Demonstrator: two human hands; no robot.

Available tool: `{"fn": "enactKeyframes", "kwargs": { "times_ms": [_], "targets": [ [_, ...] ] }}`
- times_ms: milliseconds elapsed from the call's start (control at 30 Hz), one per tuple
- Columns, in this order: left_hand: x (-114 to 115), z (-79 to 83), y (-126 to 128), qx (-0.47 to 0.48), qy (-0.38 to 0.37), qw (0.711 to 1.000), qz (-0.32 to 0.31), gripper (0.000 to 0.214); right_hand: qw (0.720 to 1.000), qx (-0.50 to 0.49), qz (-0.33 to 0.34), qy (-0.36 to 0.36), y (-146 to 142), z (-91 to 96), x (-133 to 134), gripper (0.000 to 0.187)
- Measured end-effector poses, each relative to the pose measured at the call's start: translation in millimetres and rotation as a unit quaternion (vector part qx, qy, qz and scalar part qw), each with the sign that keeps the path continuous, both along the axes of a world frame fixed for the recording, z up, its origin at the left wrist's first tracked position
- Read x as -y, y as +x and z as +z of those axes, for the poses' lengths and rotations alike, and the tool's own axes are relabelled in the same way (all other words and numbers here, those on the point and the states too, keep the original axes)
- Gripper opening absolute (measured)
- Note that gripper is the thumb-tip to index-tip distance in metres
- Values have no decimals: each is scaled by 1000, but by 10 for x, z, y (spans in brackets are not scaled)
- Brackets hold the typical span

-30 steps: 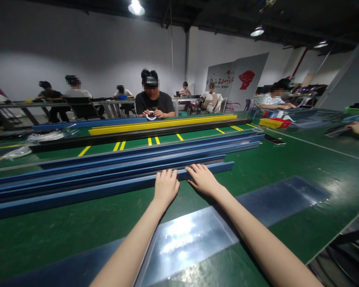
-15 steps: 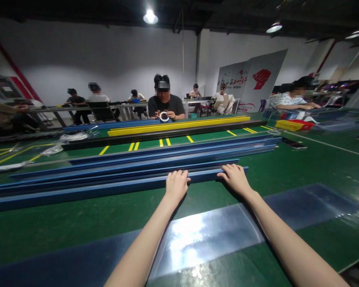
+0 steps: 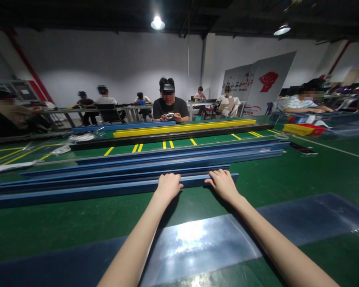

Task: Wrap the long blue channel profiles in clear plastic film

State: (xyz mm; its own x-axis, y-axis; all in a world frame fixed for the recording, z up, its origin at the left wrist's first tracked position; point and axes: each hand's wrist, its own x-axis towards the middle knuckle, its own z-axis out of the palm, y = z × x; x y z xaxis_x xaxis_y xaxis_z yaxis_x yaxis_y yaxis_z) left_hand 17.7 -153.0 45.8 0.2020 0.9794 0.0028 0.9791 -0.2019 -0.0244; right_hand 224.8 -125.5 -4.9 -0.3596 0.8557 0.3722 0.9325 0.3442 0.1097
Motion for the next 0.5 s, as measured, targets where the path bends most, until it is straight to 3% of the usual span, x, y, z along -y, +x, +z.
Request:
{"fn": "enactKeyframes", "kwargs": {
  "times_ms": [267, 500],
  "targets": [
    [-63, -129, 121, 28, 74, 995, -52, 20, 1000, -26, 7, -2, -251, -34, -15, 28],
    [-115, -240, 89, 42, 38, 996, -74, 19, 999, -34, 6, -32, -296, 20, 8, 26]
  ]
}}
